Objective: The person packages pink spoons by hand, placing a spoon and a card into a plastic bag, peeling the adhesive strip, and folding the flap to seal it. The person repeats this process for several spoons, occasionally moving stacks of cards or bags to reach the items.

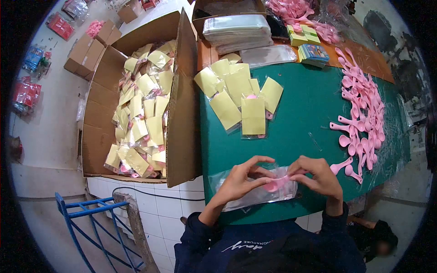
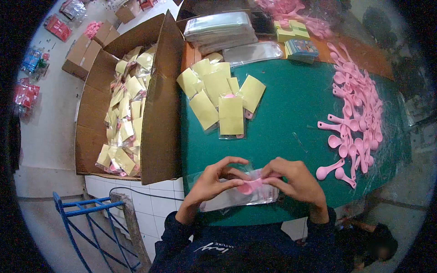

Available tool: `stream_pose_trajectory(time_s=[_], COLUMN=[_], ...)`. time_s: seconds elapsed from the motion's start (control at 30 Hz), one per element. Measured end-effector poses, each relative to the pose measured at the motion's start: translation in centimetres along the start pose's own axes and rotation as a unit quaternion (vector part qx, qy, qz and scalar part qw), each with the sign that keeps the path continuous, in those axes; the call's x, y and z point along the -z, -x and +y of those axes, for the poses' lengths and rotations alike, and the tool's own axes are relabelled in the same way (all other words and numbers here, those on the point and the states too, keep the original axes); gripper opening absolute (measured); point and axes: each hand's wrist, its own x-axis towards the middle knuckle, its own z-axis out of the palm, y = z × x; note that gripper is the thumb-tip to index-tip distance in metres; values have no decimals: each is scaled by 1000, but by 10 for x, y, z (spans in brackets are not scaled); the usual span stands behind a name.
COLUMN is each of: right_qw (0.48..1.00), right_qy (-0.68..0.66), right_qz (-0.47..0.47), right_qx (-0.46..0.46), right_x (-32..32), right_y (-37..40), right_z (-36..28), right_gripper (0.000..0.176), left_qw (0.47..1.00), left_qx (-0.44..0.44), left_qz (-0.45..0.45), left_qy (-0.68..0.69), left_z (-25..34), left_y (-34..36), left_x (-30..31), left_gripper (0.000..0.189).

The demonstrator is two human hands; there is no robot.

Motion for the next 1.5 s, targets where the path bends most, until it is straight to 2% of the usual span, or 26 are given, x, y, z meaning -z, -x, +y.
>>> stream_pose_trajectory(time_s=[0.1, 0.13, 0.23, 0.3, 0.4, 0.5, 0.53, 0.6, 0.7, 0.73, 0.77, 0.8, 0.83, 0.87, 0.9, 0.97, 1.07, 1.17, 1.27, 1.37, 1.4, 1.43, 1.5], right_qw=[993, 994, 991, 977, 948, 956, 972, 970, 947, 967, 965, 955, 917, 899, 875, 834, 854, 750, 735, 836, 912, 958, 967], right_qy=[31, 20, -31, -86, -179, -82, -28, 80, 27, 2, 71, 135, 215, 264, 265, 383, 349, 417, 444, 316, 177, 32, -109], right_qz=[34, 54, 126, 191, 262, 282, 220, 90, 17, 63, 142, 212, 300, 346, 405, 365, 332, 471, 501, 437, 365, 284, 228], right_qx=[111, 95, 29, -38, -35, 15, 81, 210, 319, 247, 209, 159, 155, 49, 24, -158, -196, -203, -106, 100, 59, 13, 19], right_x=[-8, -8, -9, -13, -17, -17, -13, 2, 20, 41, 76, 111, 150, 186, 224, 264, 262, 234, 221, 190, 166, 137, 88], right_y=[-9, -9, -7, -7, -8, -10, -13, -24, -53, -69, -96, -123, -153, -175, -196, -207, -212, -206, -190, -163, -146, -127, -92], right_z=[-2, -1, -3, -8, -9, -5, -4, -8, -5, 11, 27, 44, 81, 111, 156, 192, 215, 183, 170, 125, 93, 58, 7], right_gripper=[12, 13, 14, 14, 14, 16, 18, 24, 35, 44, 39, 39, 34, 33, 35, 37, 29, 24, 20, 15, 16, 16, 15], left_qw=[999, 998, 998, 997, 995, 996, 996, 998, 992, 989, 982, 980, 978, 976, 980, 982, 983, 982, 985, 983, 983, 982, 984], left_qx=[12, 10, 8, 3, -6, -48, -67, -47, -59, -69, -112, -118, -125, -134, -139, -131, -130, -106, -55, -21, -10, 2, 9], left_qz=[-15, -12, -14, -30, -35, -30, -29, -32, -33, -33, -41, -42, -44, -46, -40, -28, -11, -8, 7, 34, 38, 40, 33], left_qy=[36, 55, -58, -75, -89, -63, -49, 28, 104, 125, 144, 152, 159, 164, 137, 132, 126, 154, 166, 177, 181, 184, 173], left_z=[6, 7, 2, 2, 4, 3, 3, 5, 20, 25, 17, 13, 10, 10, 12, 13, 16, 15, 15, 19, 18, 16, 20], left_y=[1, 2, 0, 2, -1, -6, -8, -9, -9, -8, -10, -9, -7, -4, -2, 5, 11, 8, 3, -2, -4, -5, -10], left_x=[-2, -3, 6, 5, 5, 1, -1, -2, 1, 1, 3, 5, 7, 8, 10, 13, 21, 26, 30, 29, 29, 29, 27], left_gripper=[40, 37, 30, 29, 31, 32, 33, 36, 39, 41, 41, 41, 41, 42, 43, 43, 43, 43, 42, 42, 41, 41, 40])
